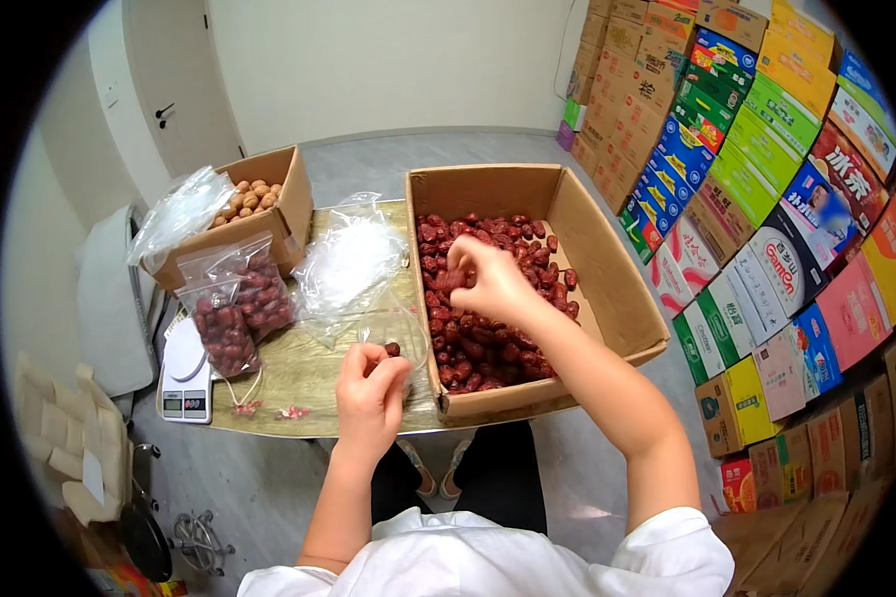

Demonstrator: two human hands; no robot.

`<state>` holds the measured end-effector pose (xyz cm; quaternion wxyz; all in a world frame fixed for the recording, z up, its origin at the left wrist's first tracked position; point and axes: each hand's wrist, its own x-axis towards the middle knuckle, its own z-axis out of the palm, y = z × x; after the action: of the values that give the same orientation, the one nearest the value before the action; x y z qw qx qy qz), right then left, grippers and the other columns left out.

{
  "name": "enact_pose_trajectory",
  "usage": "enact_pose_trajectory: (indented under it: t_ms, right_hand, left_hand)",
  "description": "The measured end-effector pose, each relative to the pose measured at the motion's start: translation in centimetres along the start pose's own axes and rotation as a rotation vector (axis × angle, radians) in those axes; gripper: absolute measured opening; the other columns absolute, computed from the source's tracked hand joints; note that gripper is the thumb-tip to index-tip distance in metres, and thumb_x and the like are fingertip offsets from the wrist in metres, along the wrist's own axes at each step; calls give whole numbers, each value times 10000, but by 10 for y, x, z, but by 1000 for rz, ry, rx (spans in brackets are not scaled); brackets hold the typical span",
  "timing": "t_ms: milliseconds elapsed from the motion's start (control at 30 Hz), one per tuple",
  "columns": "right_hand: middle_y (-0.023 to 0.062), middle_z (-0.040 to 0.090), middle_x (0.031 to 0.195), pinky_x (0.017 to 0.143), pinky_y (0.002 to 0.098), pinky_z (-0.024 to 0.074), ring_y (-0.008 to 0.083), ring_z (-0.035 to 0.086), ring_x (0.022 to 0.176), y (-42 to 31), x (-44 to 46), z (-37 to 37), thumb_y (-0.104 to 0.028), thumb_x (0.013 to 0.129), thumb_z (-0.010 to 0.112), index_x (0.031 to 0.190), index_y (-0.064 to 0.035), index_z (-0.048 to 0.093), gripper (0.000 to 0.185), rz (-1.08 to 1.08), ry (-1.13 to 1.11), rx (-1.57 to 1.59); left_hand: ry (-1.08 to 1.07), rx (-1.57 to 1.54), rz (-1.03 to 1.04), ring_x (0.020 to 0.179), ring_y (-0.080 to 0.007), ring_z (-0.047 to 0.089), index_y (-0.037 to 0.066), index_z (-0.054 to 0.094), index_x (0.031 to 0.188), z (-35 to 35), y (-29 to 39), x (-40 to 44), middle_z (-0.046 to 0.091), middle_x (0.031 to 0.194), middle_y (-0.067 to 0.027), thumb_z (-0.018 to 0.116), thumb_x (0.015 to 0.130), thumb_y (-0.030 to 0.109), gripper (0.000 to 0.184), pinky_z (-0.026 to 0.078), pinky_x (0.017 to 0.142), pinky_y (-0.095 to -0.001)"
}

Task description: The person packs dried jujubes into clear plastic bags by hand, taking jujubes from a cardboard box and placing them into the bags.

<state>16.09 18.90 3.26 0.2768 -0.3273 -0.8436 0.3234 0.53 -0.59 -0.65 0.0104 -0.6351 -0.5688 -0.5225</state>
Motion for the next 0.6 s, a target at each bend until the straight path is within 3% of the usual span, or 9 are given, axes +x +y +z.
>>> enact_pose_trajectory:
  t_ms: [100, 167, 233, 367, 400, 433, 500, 600]
  right_hand:
    - [71, 653, 963, 726, 268, 548, 121, 659, 861, -15, 0, -2, 11, 733, 720, 1020, -33, 527, 348, -90, 71, 522]
    - [36, 639, 982, 731, 244, 536, 91, 635, 898, -26, -5, 2, 27, 770, 687, 1051, -27, 525, 329, -176, -10, 626]
    - [72, 642, 1103, 796, 276, 546, 129, 645, 1004, -26, -8, 8, 70, 773, 674, 1062, -53, 513, 352, -262, -115, 568]
    - [83, 658, 1054, 805, 285, 560, 152, 668, 973, -36, -12, 13, 47, 743, 684, 1059, -16, 584, 337, -421, -216, 229]
    - [103, 660, 975, 616, 277, 542, 164, 681, 744, -26, -9, 22, 4, 718, 706, 1063, -37, 586, 367, -598, -129, 168]
    - [112, 663, 995, 688, 323, 555, 222, 679, 835, -28, -12, 21, -29, 713, 729, 1066, -47, 597, 377, -516, -197, 83]
    - [110, 664, 1015, 791, 370, 536, 268, 640, 935, -30, -9, 19, -71, 714, 754, 1050, -52, 612, 365, -696, -95, 3]
    - [105, 663, 1020, 858, 397, 506, 297, 598, 993, -28, -7, 13, -103, 722, 767, 1028, -48, 624, 342, -679, -77, 30]
  left_hand:
    - [0, 7, 10, 759, -276, 555, 38, 672, 898, 1, 2, 2, 516, 858, -102, 688, 747, -75, 189, 464, 660, -371]
    - [6, 22, 23, 755, -275, 554, 39, 672, 898, 1, 2, 2, 517, 857, -100, 689, 747, -74, 190, 463, 655, -369]
    - [-1, 12, 32, 747, -272, 550, 42, 675, 899, 3, 2, 1, 517, 856, -98, 692, 749, -69, 187, 458, 645, -366]
    - [-26, 17, 30, 761, -258, 539, 42, 673, 918, 2, 4, 2, 496, 858, -100, 654, 764, -88, 202, 451, 668, -340]
    - [-27, 18, 30, 761, -258, 539, 42, 673, 918, 3, 4, 2, 496, 858, -100, 654, 764, -88, 202, 451, 668, -340]
    - [-19, 16, 40, 761, -258, 539, 41, 672, 916, 4, 2, 2, 496, 858, -99, 655, 766, -86, 197, 451, 668, -341]
    - [-15, 10, 50, 761, -257, 538, 40, 671, 913, 5, 2, 2, 496, 859, -99, 656, 767, -84, 192, 451, 668, -341]
    - [-11, -2, 39, 759, -254, 538, 36, 669, 912, 4, 2, 2, 497, 859, -99, 656, 771, -86, 187, 449, 663, -336]
